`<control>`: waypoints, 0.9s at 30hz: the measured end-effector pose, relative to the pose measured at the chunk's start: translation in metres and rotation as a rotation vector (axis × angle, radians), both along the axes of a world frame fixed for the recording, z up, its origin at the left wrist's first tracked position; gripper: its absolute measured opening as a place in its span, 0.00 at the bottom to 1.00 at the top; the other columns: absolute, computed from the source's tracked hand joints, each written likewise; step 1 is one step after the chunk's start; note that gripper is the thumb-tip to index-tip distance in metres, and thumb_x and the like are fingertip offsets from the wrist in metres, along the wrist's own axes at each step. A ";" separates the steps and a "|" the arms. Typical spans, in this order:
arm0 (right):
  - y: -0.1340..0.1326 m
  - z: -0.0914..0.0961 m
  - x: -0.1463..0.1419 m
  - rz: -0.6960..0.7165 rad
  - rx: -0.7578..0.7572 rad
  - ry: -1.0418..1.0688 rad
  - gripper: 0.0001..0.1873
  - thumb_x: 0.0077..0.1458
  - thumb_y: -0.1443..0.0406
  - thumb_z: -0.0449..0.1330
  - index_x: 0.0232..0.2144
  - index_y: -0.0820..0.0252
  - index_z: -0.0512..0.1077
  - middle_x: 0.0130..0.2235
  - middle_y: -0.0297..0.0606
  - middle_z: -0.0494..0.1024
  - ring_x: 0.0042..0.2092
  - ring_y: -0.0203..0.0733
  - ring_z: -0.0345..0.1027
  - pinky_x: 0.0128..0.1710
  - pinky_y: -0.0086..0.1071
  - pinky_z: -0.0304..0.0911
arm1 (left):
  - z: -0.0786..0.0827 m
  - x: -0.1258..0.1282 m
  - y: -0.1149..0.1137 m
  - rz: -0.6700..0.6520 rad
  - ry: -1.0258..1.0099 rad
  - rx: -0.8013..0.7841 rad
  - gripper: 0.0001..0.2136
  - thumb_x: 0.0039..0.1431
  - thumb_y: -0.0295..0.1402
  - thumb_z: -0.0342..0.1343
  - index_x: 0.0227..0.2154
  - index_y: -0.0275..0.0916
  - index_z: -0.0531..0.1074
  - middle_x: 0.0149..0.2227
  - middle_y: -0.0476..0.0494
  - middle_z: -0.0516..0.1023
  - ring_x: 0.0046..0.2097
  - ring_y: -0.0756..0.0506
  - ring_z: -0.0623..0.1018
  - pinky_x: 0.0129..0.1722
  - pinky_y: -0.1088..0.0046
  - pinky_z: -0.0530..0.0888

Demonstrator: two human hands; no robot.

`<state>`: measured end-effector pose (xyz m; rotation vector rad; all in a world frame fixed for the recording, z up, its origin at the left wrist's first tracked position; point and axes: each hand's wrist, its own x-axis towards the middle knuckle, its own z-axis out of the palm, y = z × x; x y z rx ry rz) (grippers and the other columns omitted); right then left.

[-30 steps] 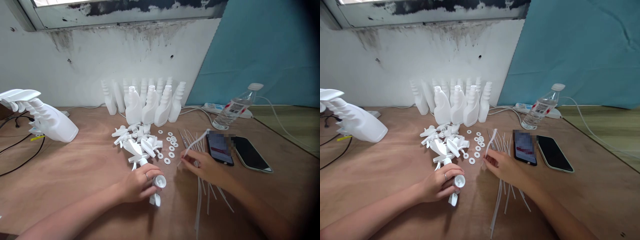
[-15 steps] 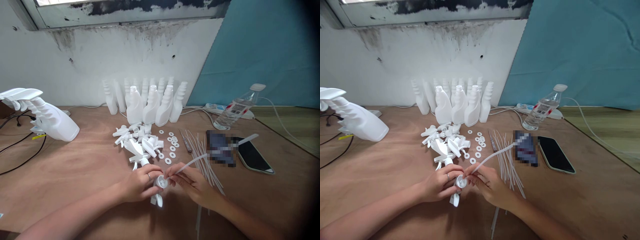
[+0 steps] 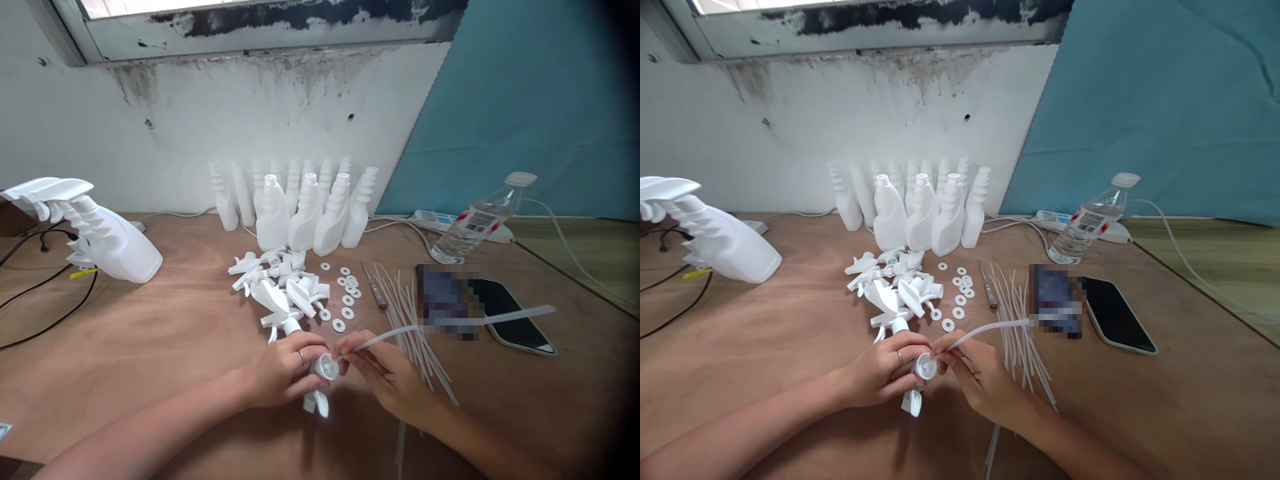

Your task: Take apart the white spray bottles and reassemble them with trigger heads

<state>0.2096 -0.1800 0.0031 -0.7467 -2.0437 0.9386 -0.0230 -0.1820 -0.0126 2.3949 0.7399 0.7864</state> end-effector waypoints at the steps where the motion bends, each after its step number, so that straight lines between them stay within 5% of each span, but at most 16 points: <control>1: 0.000 0.001 -0.001 0.005 0.027 -0.004 0.08 0.65 0.69 0.49 0.40 0.59 0.67 0.31 0.35 0.73 0.32 0.33 0.70 0.34 0.27 0.66 | 0.001 0.000 0.000 0.001 0.006 -0.005 0.16 0.63 0.35 0.53 0.51 0.35 0.68 0.51 0.34 0.72 0.51 0.43 0.74 0.52 0.69 0.73; 7: 0.000 0.009 -0.007 0.039 0.204 0.046 0.09 0.63 0.71 0.48 0.35 0.60 0.68 0.31 0.39 0.73 0.35 0.37 0.70 0.35 0.29 0.67 | 0.000 0.004 -0.004 0.041 -0.025 -0.018 0.14 0.63 0.37 0.53 0.49 0.36 0.70 0.49 0.36 0.74 0.50 0.43 0.75 0.51 0.70 0.73; 27: -0.006 -0.011 -0.009 -0.021 0.167 -0.004 0.11 0.64 0.67 0.48 0.32 0.60 0.68 0.27 0.36 0.70 0.26 0.35 0.64 0.26 0.29 0.60 | -0.008 0.006 -0.010 0.102 -0.045 0.007 0.13 0.64 0.35 0.51 0.47 0.35 0.72 0.47 0.35 0.73 0.44 0.45 0.76 0.46 0.71 0.75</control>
